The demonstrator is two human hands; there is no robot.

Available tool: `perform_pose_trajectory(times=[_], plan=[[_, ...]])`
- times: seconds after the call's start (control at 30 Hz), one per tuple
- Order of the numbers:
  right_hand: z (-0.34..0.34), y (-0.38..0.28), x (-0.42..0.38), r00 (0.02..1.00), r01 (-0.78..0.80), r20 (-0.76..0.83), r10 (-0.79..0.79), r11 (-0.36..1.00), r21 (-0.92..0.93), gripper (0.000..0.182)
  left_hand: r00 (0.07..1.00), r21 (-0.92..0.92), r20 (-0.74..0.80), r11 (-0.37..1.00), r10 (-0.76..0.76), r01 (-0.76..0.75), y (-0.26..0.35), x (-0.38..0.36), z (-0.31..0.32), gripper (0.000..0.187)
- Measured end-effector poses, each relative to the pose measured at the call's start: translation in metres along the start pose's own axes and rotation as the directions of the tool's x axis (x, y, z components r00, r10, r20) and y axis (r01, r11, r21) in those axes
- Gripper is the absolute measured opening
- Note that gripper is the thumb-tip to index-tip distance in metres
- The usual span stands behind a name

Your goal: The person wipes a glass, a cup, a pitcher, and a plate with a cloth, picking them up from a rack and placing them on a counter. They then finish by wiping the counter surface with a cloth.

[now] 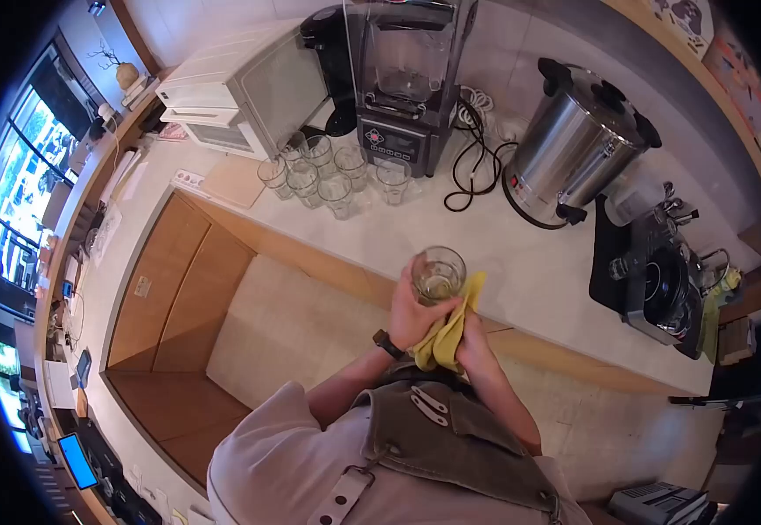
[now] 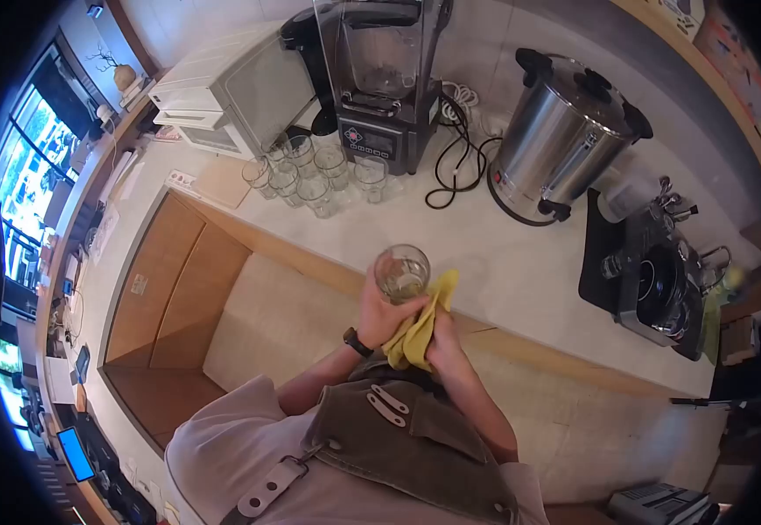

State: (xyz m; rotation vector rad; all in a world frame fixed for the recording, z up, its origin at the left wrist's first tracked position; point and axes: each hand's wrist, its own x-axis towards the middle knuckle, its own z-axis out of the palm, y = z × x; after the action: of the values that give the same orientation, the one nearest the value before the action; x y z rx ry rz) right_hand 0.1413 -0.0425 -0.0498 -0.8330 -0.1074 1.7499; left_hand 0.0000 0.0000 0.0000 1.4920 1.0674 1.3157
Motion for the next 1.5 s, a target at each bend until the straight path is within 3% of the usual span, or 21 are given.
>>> perform_pose_trajectory(times=[0.07, 0.1, 0.2, 0.3, 0.37, 0.5, 0.53, 0.67, 0.83, 0.9, 0.97, 1.0, 1.07, 1.17, 1.23, 1.27, 1.33, 1.37, 1.43, 1.47, 1.5], plan=[[-0.016, -0.009, -0.001, 0.999, 0.013, 0.030, -0.012, 0.998, -0.058, 0.045, 0.994, -0.135, -0.076, 0.988, -0.080, 0.069, 0.003, 0.012, 0.004, 0.097], [0.013, 0.000, 0.016, 0.999, 0.020, 0.025, -0.020, 1.000, -0.021, 0.044, 0.992, -0.079, -0.113, 0.996, -0.057, 0.048, -0.007, 0.041, -0.030, 0.095], [0.036, -0.027, 0.002, 0.996, 0.089, 0.010, -0.090, 0.995, 0.053, 0.043, 0.976, 0.054, -0.220, 0.998, -0.002, 0.014, -0.049, 0.084, -0.053, 0.088], [0.027, -0.039, -0.019, 0.961, 0.275, -0.033, -0.273, 0.959, 0.070, 0.043, 0.971, 0.091, -0.241, 0.995, -0.014, 0.037, -0.092, 0.111, -0.076, 0.088], [-0.005, -0.040, -0.027, 0.932, 0.356, 0.029, -0.362, 0.926, 0.128, 0.048, 0.969, 0.092, -0.245, 0.995, -0.026, 0.050, -0.103, 0.123, -0.085, 0.088], [0.004, -0.038, -0.046, 0.872, 0.466, 0.006, -0.490, 0.833, 0.298, 0.052, 0.969, 0.105, -0.239, 0.990, -0.067, 0.094, -0.118, 0.136, -0.092, 0.088], [0.024, -0.041, -0.054, 0.847, 0.490, 0.070, -0.527, 0.825, 0.281, 0.052, 0.970, 0.114, -0.230, 0.988, -0.075, 0.104, -0.120, 0.138, -0.092, 0.089], [0.005, -0.028, -0.063, 0.800, 0.586, -0.051, -0.598, 0.759, 0.284, 0.060, 0.970, 0.107, -0.230, 0.988, -0.080, 0.107, -0.134, 0.143, -0.090, 0.093], [-0.005, -0.031, -0.074, 0.776, 0.604, -0.002, -0.631, 0.741, 0.294, 0.075, 0.955, 0.180, -0.286, 0.975, -0.074, 0.129, -0.153, 0.118, -0.086, 0.098], [-0.011, -0.039, -0.082, 0.739, 0.649, 0.024, -0.674, 0.720, 0.244, 0.079, 0.943, 0.146, -0.252, 0.955, -0.215, 0.257, -0.123, 0.080, -0.085, 0.095], [-0.022, -0.047, -0.095, 0.730, 0.657, 0.038, -0.683, 0.715, 0.239, 0.080, 0.963, -0.030, -0.113, 0.970, -0.243, 0.241, -0.084, 0.047, -0.061, 0.085], [-0.029, -0.050, -0.103, 0.709, 0.679, 0.067, -0.702, 0.704, 0.208, 0.079, 0.952, -0.100, 0.119, 0.950, -0.282, 0.294, -0.067, 0.042, -0.038, 0.080], [-0.051, -0.066, -0.127, 0.675, 0.712, 0.092, -0.732, 0.679, 0.177, 0.076, 0.794, -0.190, 0.546, 0.883, -0.267, 0.428, -0.033, 0.031, 0.017, 0.069], [-0.082, -0.092, -0.174, 0.607, 0.771, 0.068, -0.792, 0.607, 0.193, 0.072, 0.318, -0.144, 0.944, 0.759, -0.087, 0.635, 0.019, 0.015, 0.093, 0.054], [-0.090, -0.121, -0.228, 0.504, 0.845, 0.049, -0.863, 0.504, 0.178, 0.068, 0.252, -0.112, 0.968, 0.856, -0.022, 0.504, 0.056, 0.015, 0.149, 0.048], [-0.106, -0.128, -0.256, 0.524, 0.841, -0.033, -0.851, 0.511, 0.179, 0.067, 0.218, -0.105, 0.976, 0.894, 0.008, 0.435, 0.077, 0.013, 0.177, 0.046], [-0.141, -0.136, -0.312, 0.563, 0.825, -0.192, -0.804, 0.536, 0.178, 0.063, 0.238, -0.211, 0.966, 0.842, 0.102, 0.497, 0.142, -0.002, 0.225, 0.041], [-0.160, -0.129, -0.325, 0.494, 0.869, -0.253, -0.832, 0.469, 0.155, 0.062, 0.249, -0.261, 0.957, 0.806, 0.146, 0.532, 0.164, -0.013, 0.247, 0.039], [-0.207, -0.110, -0.326, 0.332, 0.943, -0.368, -0.869, 0.319, 0.099, 0.060, 0.118, -0.213, 0.977, 0.847, 0.178, 0.486, 0.180, -0.033, 0.294, 0.035], [-0.204, -0.113, -0.304, 0.000, 0.833, -0.426, -0.905, 0.236, -0.501, 0.062, 0.053, -0.195, 0.980, 0.868, 0.192, 0.457, 0.188, -0.043, 0.316, 0.033], [-0.204, -0.115, -0.311, 0.163, 0.937, -0.444, -0.881, 0.279, -0.209, 0.061, 0.007, -0.176, 0.982, 0.902, 0.188, 0.393, 0.191, -0.054, 0.338, 0.032]])
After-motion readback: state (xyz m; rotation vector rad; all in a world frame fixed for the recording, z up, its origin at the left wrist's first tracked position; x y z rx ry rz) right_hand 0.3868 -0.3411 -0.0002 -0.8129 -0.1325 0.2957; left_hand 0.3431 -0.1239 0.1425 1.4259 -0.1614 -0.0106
